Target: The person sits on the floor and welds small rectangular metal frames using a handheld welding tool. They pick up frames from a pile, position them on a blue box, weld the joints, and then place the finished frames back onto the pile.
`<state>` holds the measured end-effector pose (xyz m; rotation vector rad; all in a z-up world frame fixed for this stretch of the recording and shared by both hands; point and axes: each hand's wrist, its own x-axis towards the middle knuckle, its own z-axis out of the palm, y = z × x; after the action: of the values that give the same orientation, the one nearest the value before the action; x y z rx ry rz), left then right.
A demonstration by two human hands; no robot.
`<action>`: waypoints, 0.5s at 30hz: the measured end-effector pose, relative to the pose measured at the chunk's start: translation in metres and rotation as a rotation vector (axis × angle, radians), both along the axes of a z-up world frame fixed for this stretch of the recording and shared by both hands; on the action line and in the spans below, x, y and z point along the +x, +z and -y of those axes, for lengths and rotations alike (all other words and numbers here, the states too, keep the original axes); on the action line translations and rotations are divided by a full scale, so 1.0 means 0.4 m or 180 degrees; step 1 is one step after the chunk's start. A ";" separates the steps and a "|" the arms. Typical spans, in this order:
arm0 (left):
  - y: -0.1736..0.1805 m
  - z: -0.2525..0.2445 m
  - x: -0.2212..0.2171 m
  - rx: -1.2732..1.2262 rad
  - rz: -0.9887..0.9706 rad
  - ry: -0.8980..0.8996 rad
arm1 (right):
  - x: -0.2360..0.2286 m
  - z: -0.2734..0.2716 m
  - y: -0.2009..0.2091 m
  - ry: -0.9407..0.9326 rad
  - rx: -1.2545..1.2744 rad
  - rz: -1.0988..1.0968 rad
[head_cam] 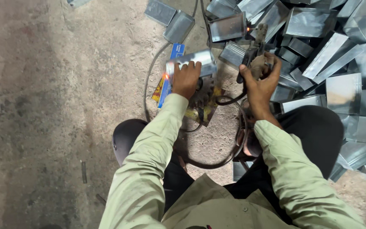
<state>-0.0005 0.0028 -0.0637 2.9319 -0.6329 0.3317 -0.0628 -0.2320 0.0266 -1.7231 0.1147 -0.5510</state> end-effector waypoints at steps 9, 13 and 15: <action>-0.039 -0.018 0.043 -0.0384 0.1004 0.0184 | -0.041 0.067 -0.007 -0.0282 -0.0319 -0.0404; -0.062 -0.023 0.108 -0.0325 0.1462 0.0228 | -0.048 0.069 -0.009 -0.0209 -0.0269 -0.0459; -0.079 -0.031 0.105 0.0056 0.0165 0.0571 | -0.050 0.067 -0.018 -0.0279 -0.0637 -0.0411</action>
<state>0.0415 0.0153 -0.0953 3.0124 -0.3806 0.4235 -0.0826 -0.2589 0.0194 -1.9561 0.2346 -0.5293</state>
